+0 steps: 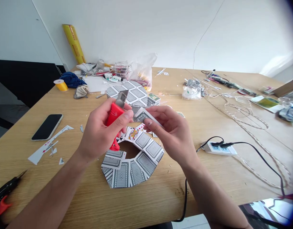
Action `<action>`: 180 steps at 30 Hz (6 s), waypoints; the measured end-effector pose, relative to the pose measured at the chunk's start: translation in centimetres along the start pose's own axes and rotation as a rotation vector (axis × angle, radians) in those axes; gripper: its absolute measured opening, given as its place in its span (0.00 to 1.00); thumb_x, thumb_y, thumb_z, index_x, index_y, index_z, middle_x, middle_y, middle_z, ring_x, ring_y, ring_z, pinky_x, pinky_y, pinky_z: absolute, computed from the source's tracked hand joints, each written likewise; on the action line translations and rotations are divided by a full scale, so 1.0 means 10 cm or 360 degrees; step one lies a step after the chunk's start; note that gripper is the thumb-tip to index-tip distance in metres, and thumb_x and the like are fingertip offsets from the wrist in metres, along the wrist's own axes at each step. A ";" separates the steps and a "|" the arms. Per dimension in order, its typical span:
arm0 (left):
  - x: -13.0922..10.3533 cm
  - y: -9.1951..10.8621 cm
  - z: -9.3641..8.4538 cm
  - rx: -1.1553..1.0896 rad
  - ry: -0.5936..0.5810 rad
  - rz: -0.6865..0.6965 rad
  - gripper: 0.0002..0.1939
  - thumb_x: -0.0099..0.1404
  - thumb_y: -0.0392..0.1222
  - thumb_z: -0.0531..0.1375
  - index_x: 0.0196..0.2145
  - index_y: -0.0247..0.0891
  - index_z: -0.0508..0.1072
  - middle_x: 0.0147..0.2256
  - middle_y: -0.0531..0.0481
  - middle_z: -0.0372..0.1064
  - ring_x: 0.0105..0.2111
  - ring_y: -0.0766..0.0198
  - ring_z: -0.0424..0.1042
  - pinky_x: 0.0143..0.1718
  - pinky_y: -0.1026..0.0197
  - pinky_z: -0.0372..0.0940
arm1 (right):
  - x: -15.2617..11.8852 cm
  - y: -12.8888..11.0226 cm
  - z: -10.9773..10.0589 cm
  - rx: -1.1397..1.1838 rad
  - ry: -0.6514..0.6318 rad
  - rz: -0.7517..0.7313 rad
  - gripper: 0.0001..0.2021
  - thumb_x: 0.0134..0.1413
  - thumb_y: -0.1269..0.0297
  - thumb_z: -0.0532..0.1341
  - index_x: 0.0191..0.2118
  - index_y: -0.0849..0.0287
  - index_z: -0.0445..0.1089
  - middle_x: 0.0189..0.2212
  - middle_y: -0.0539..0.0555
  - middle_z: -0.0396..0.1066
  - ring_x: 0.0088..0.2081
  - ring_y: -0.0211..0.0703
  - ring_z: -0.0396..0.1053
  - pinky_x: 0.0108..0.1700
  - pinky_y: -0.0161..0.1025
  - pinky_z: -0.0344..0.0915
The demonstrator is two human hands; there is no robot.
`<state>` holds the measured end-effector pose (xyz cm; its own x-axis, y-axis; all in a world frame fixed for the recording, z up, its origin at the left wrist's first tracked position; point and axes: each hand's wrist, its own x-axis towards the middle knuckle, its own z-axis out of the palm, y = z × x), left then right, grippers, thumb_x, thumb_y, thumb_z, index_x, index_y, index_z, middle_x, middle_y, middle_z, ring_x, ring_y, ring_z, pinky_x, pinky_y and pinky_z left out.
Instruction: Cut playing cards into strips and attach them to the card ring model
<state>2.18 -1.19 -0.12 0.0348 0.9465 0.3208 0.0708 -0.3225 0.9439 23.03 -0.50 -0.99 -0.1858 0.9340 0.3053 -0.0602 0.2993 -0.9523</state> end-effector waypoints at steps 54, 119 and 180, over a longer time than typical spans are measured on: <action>-0.06 0.08 0.09 0.0075 -0.0100 -0.0136 0.14 0.72 0.44 0.69 0.30 0.39 0.72 0.23 0.55 0.75 0.15 0.70 0.67 0.14 0.68 0.64 | -0.08 -0.06 0.04 -0.0175 -0.0164 0.0063 0.13 0.65 0.53 0.72 0.44 0.59 0.79 0.37 0.54 0.82 0.39 0.42 0.81 0.42 0.39 0.77; -0.15 0.16 0.05 0.0769 -0.0317 0.0297 0.08 0.78 0.42 0.59 0.39 0.42 0.77 0.23 0.57 0.74 0.19 0.68 0.70 0.23 0.64 0.63 | -0.09 -0.07 -0.02 -0.0272 -0.0028 -0.0054 0.09 0.66 0.55 0.72 0.40 0.55 0.82 0.31 0.50 0.80 0.30 0.38 0.71 0.31 0.37 0.66; -0.15 0.22 0.06 0.0800 -0.0382 0.0158 0.10 0.78 0.44 0.58 0.40 0.40 0.76 0.22 0.58 0.71 0.17 0.70 0.65 0.20 0.65 0.59 | -0.09 -0.03 0.04 -0.0317 0.0003 -0.0024 0.13 0.68 0.53 0.70 0.38 0.58 0.78 0.25 0.48 0.72 0.27 0.34 0.65 0.29 0.37 0.59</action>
<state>2.93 -3.32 1.47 0.2872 0.9015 0.3237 0.5195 -0.4306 0.7381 22.87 -1.52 -0.94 -0.1847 0.9293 0.3198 0.1324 0.3460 -0.9289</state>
